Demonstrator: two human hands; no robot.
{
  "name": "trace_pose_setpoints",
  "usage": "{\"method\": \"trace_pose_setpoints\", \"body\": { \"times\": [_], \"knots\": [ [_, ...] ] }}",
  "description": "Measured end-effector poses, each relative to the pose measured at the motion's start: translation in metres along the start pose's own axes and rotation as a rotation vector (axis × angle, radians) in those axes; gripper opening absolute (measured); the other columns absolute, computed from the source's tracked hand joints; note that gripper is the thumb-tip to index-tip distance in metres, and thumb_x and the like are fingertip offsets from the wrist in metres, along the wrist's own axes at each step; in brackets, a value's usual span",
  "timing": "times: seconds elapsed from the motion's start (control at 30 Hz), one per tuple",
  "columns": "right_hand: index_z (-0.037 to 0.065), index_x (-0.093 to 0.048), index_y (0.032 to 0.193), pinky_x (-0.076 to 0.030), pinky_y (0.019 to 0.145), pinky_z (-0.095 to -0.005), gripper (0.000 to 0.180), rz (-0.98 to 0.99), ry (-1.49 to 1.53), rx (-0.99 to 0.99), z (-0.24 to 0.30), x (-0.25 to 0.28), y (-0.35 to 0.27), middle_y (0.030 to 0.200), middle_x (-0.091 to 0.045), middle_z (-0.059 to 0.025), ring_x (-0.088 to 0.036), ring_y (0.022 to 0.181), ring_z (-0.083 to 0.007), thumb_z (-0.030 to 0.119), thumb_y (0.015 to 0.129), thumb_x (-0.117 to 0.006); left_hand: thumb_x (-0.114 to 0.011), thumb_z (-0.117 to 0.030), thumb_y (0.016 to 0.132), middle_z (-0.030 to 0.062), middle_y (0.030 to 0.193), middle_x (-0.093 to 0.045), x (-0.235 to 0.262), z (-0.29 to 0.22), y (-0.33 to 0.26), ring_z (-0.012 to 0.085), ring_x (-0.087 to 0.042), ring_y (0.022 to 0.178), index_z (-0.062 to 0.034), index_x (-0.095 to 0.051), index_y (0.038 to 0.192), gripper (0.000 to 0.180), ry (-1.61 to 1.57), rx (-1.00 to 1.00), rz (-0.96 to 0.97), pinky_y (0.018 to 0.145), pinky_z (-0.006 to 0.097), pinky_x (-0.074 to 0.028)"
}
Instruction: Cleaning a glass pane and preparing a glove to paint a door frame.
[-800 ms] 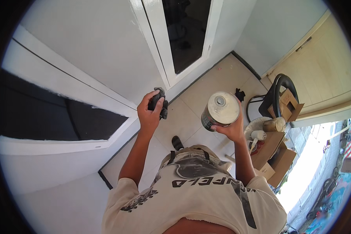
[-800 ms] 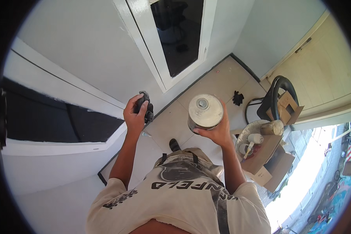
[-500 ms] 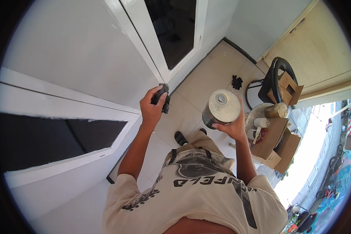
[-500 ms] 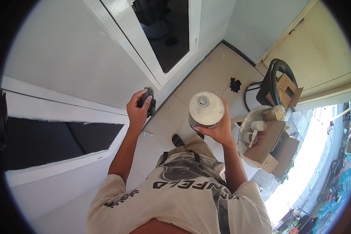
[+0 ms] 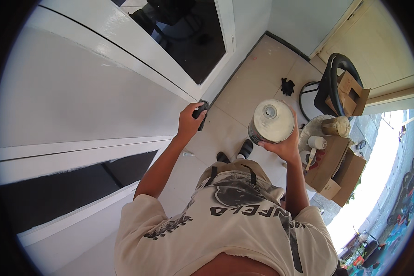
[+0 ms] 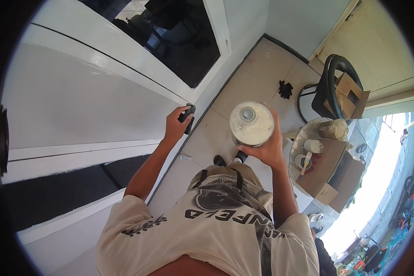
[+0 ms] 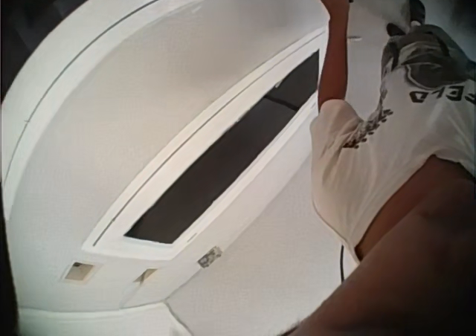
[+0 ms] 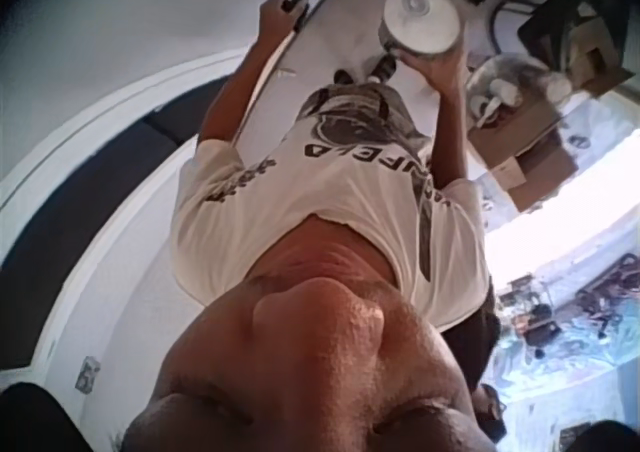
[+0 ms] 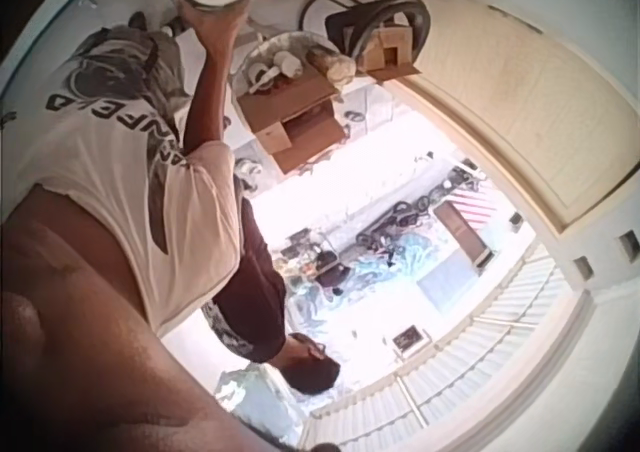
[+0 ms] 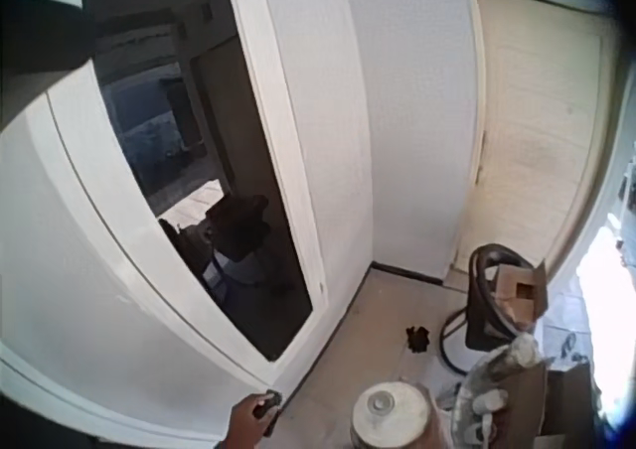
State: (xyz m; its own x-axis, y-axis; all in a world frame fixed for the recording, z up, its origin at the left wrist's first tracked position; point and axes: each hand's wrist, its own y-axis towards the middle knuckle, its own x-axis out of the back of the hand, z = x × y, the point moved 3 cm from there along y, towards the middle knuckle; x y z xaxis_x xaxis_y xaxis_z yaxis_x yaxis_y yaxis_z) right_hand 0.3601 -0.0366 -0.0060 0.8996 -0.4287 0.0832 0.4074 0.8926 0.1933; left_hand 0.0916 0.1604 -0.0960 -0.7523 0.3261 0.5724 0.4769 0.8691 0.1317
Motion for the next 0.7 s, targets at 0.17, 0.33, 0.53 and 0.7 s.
{"method": "trace_pose_setpoints", "body": {
  "times": [0.17,0.33,0.53,0.7],
  "knots": [
    [-0.001,-0.031,0.147,-0.043,0.109,-0.0395,0.117,-0.006,0.002,-0.012,-0.009,0.004,0.016,0.137,-0.053,-0.0168,-0.054,0.128,-0.0258,0.027,0.054,-0.097,-0.074,-0.011,0.082,0.0153,0.098,-0.067,0.003,0.052,0.057,0.0334,-0.067,0.087,-0.0098,-0.067,0.112,0.031,0.401,-0.151,-0.003,0.076,0.040,-0.054],
    [-0.001,-0.028,0.148,-0.042,0.110,-0.0405,0.121,-0.031,-0.008,-0.032,-0.023,-0.003,0.023,0.139,-0.052,-0.0171,-0.053,0.129,-0.0265,0.027,0.053,-0.098,-0.073,-0.013,0.082,0.0124,0.091,-0.064,-0.007,0.076,0.155,0.0312,-0.065,0.086,-0.0154,-0.069,0.109,0.028,0.744,-0.207,0.182,0.076,0.044,-0.053],
    [0.000,-0.027,0.148,-0.042,0.110,-0.0422,0.124,-0.136,0.003,-0.093,-0.050,-0.023,0.016,0.143,-0.048,-0.0177,-0.051,0.131,-0.0281,0.025,0.051,-0.099,-0.063,-0.011,0.086,0.0091,0.094,-0.070,-0.063,0.141,0.236,0.0259,-0.064,0.100,-0.0121,-0.075,0.091,0.013,1.161,-0.638,0.599,0.088,0.039,-0.047],
    [0.001,-0.026,0.149,-0.042,0.110,-0.0437,0.126,-0.242,-0.028,-0.153,-0.068,-0.043,0.007,0.145,-0.045,-0.0185,-0.050,0.132,-0.0289,0.024,0.049,-0.100,-0.062,-0.012,0.086,0.0067,0.099,-0.073,-0.116,0.209,0.263,0.0227,-0.063,0.105,-0.0110,-0.077,0.087,0.015,1.398,-0.831,0.799,0.091,0.037,-0.044]
  ]
}}
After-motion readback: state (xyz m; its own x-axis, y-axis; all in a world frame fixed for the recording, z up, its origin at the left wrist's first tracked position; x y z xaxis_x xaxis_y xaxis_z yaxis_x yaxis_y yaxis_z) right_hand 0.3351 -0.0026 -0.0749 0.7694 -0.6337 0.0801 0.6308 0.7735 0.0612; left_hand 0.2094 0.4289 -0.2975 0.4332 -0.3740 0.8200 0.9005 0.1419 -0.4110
